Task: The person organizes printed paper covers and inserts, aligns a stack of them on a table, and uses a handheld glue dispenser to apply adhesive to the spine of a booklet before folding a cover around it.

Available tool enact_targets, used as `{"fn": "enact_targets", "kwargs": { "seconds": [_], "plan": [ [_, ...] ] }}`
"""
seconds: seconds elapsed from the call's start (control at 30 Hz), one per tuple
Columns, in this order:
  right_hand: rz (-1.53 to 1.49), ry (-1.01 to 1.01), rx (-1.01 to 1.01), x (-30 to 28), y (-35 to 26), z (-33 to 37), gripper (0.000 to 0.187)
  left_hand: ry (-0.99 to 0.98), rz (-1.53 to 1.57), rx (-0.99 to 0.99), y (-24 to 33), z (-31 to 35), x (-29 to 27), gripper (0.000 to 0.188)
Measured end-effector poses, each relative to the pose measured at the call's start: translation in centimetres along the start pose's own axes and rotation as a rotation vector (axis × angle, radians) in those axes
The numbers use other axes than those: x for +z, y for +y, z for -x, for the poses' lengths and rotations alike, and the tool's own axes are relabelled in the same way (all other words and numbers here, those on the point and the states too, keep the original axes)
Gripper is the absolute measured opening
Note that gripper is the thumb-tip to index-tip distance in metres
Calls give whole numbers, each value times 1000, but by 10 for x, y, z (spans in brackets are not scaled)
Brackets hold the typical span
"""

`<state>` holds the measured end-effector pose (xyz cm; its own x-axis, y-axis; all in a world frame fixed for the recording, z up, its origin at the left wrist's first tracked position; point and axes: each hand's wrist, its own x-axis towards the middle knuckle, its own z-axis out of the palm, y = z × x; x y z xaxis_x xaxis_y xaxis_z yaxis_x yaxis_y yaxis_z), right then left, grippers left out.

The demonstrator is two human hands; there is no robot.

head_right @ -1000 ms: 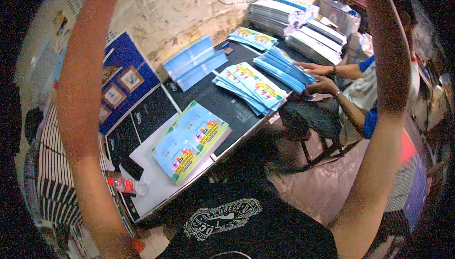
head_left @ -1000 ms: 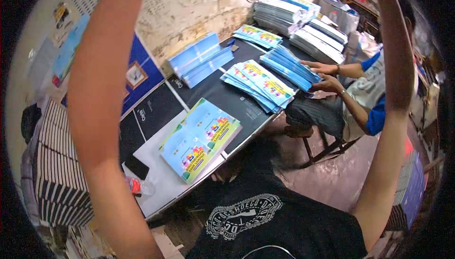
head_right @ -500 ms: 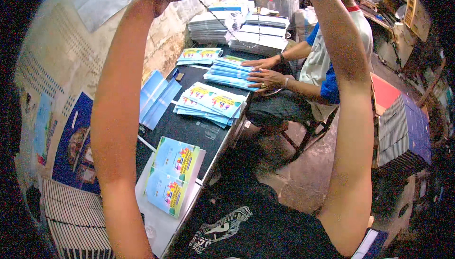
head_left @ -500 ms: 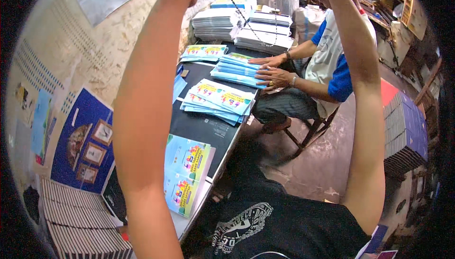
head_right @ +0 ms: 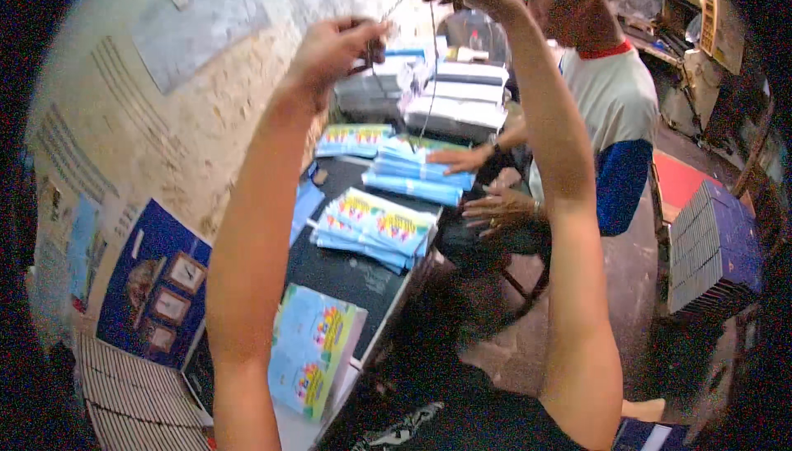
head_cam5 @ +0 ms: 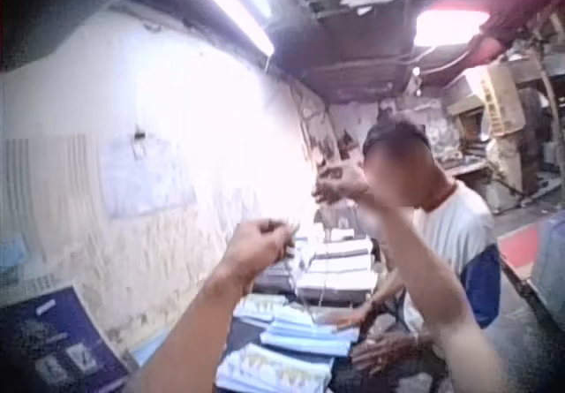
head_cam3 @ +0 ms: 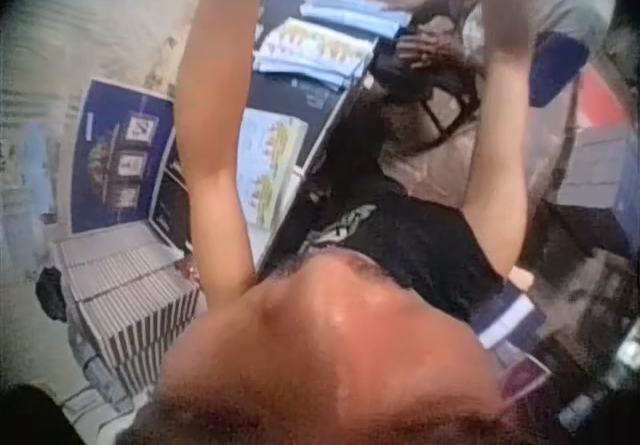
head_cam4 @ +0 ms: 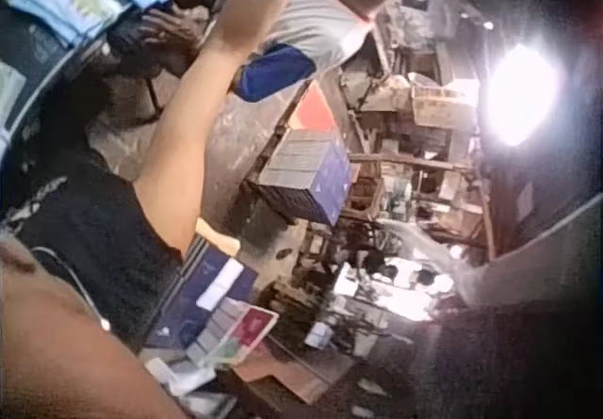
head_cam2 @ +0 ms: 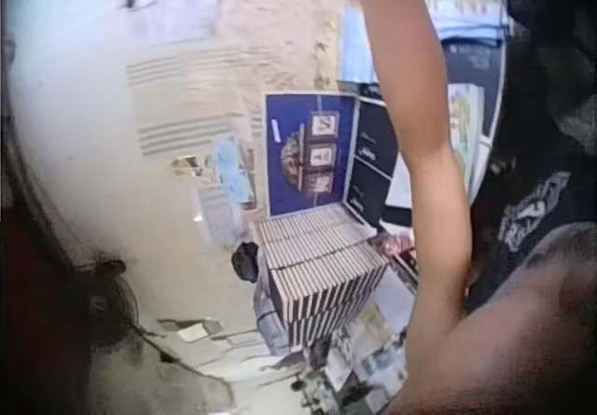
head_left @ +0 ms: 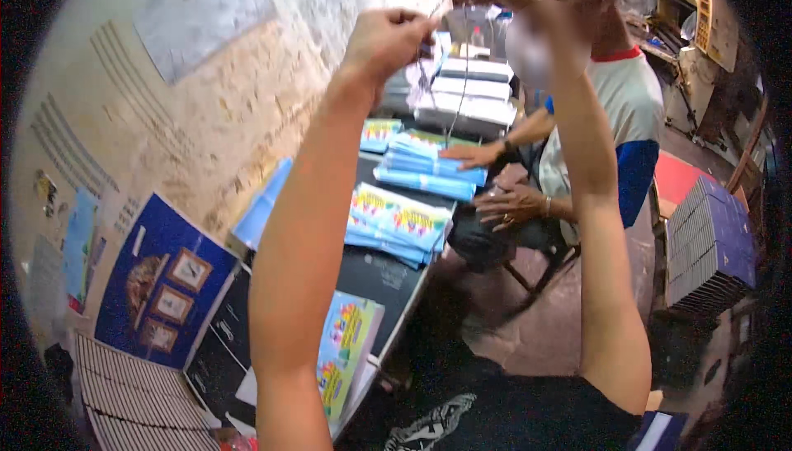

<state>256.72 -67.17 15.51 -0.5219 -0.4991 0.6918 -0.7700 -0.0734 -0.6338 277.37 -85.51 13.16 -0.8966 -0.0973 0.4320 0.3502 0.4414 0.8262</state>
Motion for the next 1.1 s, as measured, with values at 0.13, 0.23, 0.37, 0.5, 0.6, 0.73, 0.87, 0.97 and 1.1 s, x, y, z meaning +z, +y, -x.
{"fn": "enact_targets", "kwargs": {
  "seconds": [0.13,0.23,0.37,0.5,0.6,0.73,0.87,0.97,1.1],
  "plan": [
    [-70,-7,96,0,5,5,21,-56,-6,55,-14,-19,0,28],
    [-85,12,108,18,16,10,22,-47,90,4,-33,-24,-2,29],
    [-68,6,161,27,9,22,29,-53,204,-24,-44,-14,1,30],
    [-315,-92,70,7,16,26,37,-58,243,-34,-21,1,9,23],
    [-114,11,171,30,-10,27,34,-70,236,-47,-32,-2,-3,24],
    [-316,-128,44,18,24,15,32,-70,270,-79,-34,-2,-3,25],
    [-274,-70,123,9,46,2,34,-78,276,-127,-40,-3,-1,26],
    [-345,-111,73,6,62,0,34,-78,242,-178,-38,-6,4,29],
    [-337,-77,122,-2,61,-6,36,-149,229,-63,-65,-15,5,33]
  ]
}}
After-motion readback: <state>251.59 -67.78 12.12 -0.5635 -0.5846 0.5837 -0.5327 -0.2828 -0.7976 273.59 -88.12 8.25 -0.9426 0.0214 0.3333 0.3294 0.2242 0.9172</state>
